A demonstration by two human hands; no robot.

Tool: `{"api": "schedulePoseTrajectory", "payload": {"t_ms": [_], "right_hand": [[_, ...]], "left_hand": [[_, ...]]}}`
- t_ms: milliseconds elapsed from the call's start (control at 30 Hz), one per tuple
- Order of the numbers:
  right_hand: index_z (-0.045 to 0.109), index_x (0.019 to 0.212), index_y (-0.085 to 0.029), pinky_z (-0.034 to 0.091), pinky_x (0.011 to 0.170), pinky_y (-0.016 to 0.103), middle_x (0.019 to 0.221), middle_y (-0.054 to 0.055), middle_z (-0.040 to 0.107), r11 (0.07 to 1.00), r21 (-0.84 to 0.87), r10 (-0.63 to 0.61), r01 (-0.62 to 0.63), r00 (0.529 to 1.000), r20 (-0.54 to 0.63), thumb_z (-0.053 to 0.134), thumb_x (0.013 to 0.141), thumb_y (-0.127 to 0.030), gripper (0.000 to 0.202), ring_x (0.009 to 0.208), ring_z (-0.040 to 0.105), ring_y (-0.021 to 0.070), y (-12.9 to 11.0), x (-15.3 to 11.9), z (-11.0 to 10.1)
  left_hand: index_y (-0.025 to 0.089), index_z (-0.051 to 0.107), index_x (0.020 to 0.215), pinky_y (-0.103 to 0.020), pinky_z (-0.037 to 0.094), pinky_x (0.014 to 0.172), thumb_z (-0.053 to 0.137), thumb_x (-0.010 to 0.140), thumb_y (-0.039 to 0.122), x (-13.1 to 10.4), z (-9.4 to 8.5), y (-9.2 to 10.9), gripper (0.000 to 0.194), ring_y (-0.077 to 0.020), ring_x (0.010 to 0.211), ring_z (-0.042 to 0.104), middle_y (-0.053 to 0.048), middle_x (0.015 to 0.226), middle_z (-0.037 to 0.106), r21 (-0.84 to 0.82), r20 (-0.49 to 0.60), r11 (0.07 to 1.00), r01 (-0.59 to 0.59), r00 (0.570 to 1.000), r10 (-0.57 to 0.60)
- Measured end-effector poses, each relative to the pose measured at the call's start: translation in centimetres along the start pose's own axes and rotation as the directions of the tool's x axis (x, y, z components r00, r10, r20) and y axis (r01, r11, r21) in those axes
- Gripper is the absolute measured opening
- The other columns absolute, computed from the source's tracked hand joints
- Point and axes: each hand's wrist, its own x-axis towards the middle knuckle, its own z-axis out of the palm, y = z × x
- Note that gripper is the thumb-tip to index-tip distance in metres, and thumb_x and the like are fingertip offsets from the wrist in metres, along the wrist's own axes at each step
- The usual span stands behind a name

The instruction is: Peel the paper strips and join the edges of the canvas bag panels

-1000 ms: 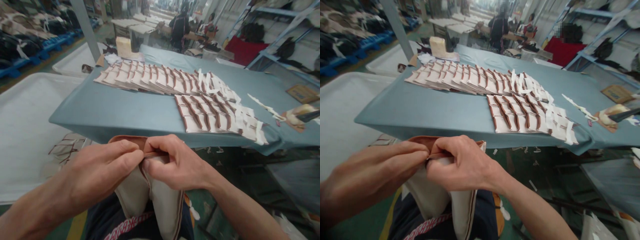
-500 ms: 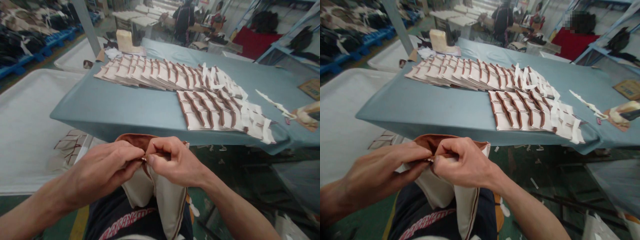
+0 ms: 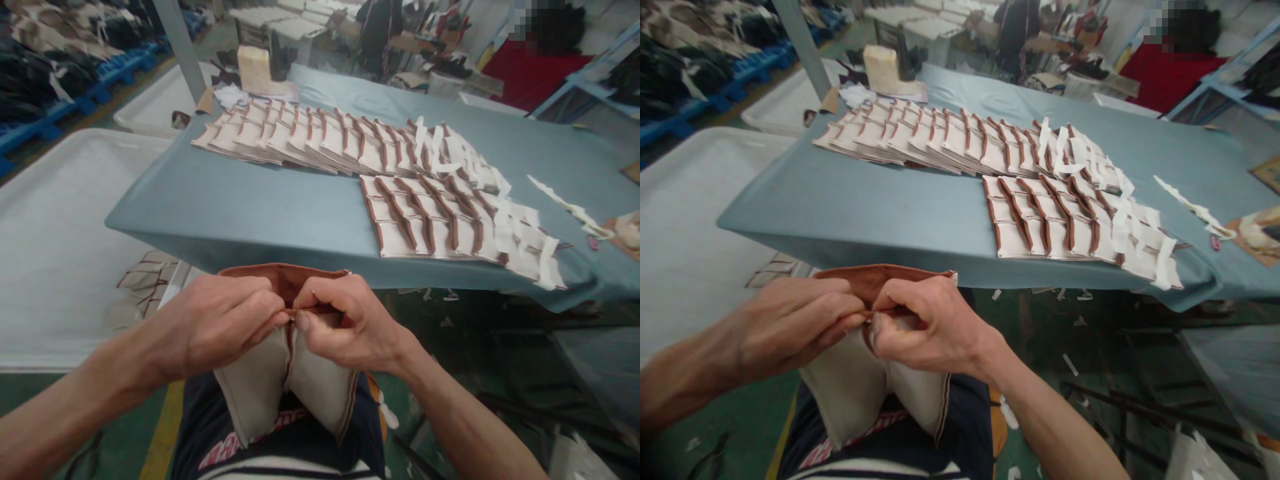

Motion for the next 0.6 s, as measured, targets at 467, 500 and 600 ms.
{"api": "schedulePoseTrajectory", "payload": {"t_ms": [467,500,600], "right_hand": [[0.070,0.090,-0.018,0.044,0.065,0.026,0.076,0.002,0.076,0.958,-0.202,-0.173,0.205,0.972,0.161,0.059,0.106,-0.017,0.020,0.067,0.066,0.0136,0.0,-0.6,-0.8],[0.071,0.093,-0.018,0.046,0.068,0.028,0.080,0.004,0.078,0.954,-0.225,-0.154,0.199,0.967,0.204,0.057,0.109,-0.019,0.021,0.070,0.068,0.0152,-0.4,-0.6,-1.2],[0.075,0.103,-0.016,0.050,0.076,0.031,0.090,0.007,0.083,0.958,-0.245,-0.064,0.149,0.943,0.326,0.054,0.111,-0.020,0.023,0.081,0.074,0.0184,-1.6,-0.6,-2.3]], "left_hand": [[0.023,0.061,0.094,-0.027,0.038,0.061,0.053,0.121,0.036,0.4,-1.6,0.7,0.031,-0.0121,0.065,0.059,0.005,0.078,0.066,-0.246,0.205,0.958,0.149,0.974,-0.099],[0.024,0.059,0.091,-0.028,0.036,0.061,0.053,0.120,0.035,0.6,-1.9,0.8,0.032,-0.0119,0.065,0.058,0.006,0.076,0.063,-0.248,0.243,0.954,0.171,0.964,-0.110],[0.024,0.051,0.086,-0.030,0.033,0.060,0.052,0.117,0.028,1.1,-2.4,1.2,0.032,-0.0114,0.062,0.052,0.007,0.073,0.056,-0.252,0.284,0.951,0.176,0.953,-0.101]]}}
